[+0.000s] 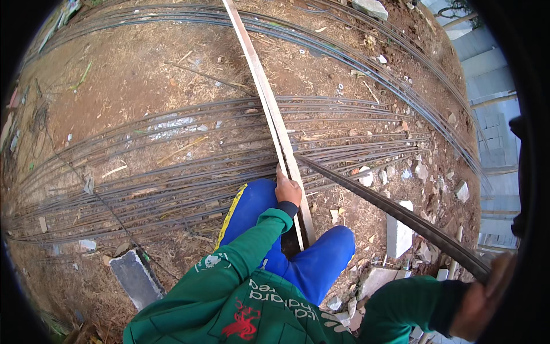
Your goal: The person kneels on the ground and uses a metal rod to repeatedly press and bend a long wooden plank, shaping it into a curved form. The person adjusts their grip and position along the plank to apply pressure at different points.
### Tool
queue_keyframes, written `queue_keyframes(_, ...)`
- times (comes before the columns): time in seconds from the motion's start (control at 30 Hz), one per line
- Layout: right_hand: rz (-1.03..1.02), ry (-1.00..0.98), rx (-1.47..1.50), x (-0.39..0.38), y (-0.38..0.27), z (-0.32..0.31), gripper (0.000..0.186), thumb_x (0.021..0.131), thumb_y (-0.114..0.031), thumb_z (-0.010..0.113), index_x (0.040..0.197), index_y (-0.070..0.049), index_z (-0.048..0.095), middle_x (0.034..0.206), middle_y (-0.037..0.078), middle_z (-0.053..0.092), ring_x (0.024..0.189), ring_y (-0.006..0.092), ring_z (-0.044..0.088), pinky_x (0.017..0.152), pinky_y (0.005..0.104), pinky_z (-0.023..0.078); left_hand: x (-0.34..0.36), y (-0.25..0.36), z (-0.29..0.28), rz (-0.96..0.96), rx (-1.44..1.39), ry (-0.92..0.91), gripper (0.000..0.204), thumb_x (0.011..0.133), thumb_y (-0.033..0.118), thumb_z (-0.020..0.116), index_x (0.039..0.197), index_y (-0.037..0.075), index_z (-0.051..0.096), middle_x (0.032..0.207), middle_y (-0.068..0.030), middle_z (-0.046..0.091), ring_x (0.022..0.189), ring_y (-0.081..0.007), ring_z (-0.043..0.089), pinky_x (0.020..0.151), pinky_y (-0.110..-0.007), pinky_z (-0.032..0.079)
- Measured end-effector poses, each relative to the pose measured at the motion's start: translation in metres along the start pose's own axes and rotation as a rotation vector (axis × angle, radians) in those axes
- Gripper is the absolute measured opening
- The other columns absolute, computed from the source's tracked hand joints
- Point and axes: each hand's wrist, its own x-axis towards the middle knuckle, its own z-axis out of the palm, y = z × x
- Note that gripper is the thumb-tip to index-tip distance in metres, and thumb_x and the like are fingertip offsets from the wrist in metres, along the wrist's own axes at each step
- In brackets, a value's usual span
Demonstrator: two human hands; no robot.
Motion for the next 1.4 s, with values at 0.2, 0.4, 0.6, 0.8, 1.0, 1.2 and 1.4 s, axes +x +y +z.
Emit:
queue_keyframes(0.2, -0.037, 0.27, 0.092, -0.064, 0.164, 0.02, 0.042, 0.103, -0.03, 0.05, 0.07, -0.01, 0.035, 0.049, -0.002, 0.025, 0.037, 0.0055, 0.02, 0.032, 0.023, 0.015, -0.007, 0.011, -0.006, -0.053, 0.01, -0.083, 0.075, 0.08, 0.0, 0.053, 0.149, 0.002, 0.024, 0.118, -0.0319, 0.059, 0.092, -0.0475, 0.063, 0.08, -0.051, 0.052)
queue_keyframes(0.4, -0.031, 0.243, 0.06, -0.023, 0.171, 0.014, 0.041, 0.103, -0.031, 0.051, 0.07, -0.009, 0.037, 0.05, -0.002, 0.026, 0.037, 0.0052, 0.02, 0.032, 0.0234, 0.016, 0.002, -0.002, -0.004, 0.078, -0.015, -0.032, 0.068, 0.085, 0.003, 0.05, 0.148, -0.003, 0.025, 0.126, -0.0352, 0.053, 0.108, -0.0486, 0.058, 0.091, -0.049, 0.049)
queue_keyframes(0.6, 0.167, 0.273, 0.128, 0.049, 0.242, -0.069, 0.038, 0.102, -0.031, 0.053, 0.073, -0.011, 0.038, 0.055, -0.004, 0.026, 0.044, 0.0075, 0.023, 0.04, 0.0242, 0.019, -0.001, -0.005, -0.006, 0.078, -0.036, -0.039, 0.066, 0.086, 0.006, 0.051, 0.146, -0.006, 0.026, 0.114, -0.0349, 0.06, 0.105, -0.0472, 0.061, 0.09, -0.047, 0.05)
queue_keyframes(0.8, 0.304, 0.391, 0.166, 0.084, 0.329, -0.157, 0.035, 0.104, -0.028, 0.05, 0.075, -0.011, 0.039, 0.06, -0.002, 0.029, 0.048, 0.0097, 0.024, 0.042, 0.0256, 0.022, -0.001, 0.0, -0.009, 0.18, 0.007, -0.015, 0.066, 0.086, 0.006, 0.051, 0.146, -0.007, 0.025, 0.113, -0.036, 0.06, 0.103, -0.0481, 0.061, 0.087, -0.046, 0.051)
queue_keyframes(1.0, 0.364, 0.534, 0.14, 0.04, 0.253, -0.124, 0.036, 0.106, -0.03, 0.043, 0.075, -0.014, 0.035, 0.057, -0.003, 0.026, 0.046, 0.0094, 0.024, 0.041, 0.0264, 0.023, 0.0, 0.002, -0.001, 0.044, -0.009, -0.015, 0.072, 0.083, 0.001, 0.049, 0.149, -0.002, 0.023, 0.109, -0.0334, 0.062, 0.09, -0.0483, 0.063, 0.079, -0.051, 0.052)
queue_keyframes(1.2, 0.007, 0.07, 0.218, -0.043, 0.111, -0.026, 0.041, 0.108, -0.035, 0.033, 0.075, -0.013, 0.043, 0.05, -0.004, 0.026, 0.037, 0.0074, 0.02, 0.034, 0.0257, 0.021, 0.0, 0.004, 0.0, -0.049, -0.062, -0.029, 0.072, 0.081, 0.0, 0.05, 0.149, 0.0, 0.024, 0.111, -0.0341, 0.061, 0.091, -0.0488, 0.063, 0.079, -0.053, 0.051)
queue_keyframes(1.4, -0.151, 0.05, -0.02, -0.015, -0.032, -0.113, 0.025, 0.104, -0.015, 0.035, 0.081, -0.008, 0.044, 0.063, 0.001, 0.043, 0.048, 0.0093, 0.036, 0.047, 0.0203, 0.032, 0.0, 0.004, -0.007, -0.028, -0.08, -0.023, 0.074, 0.081, 0.0, 0.05, 0.15, 0.003, 0.023, 0.111, -0.0335, 0.062, 0.093, -0.0487, 0.062, 0.08, -0.053, 0.051)
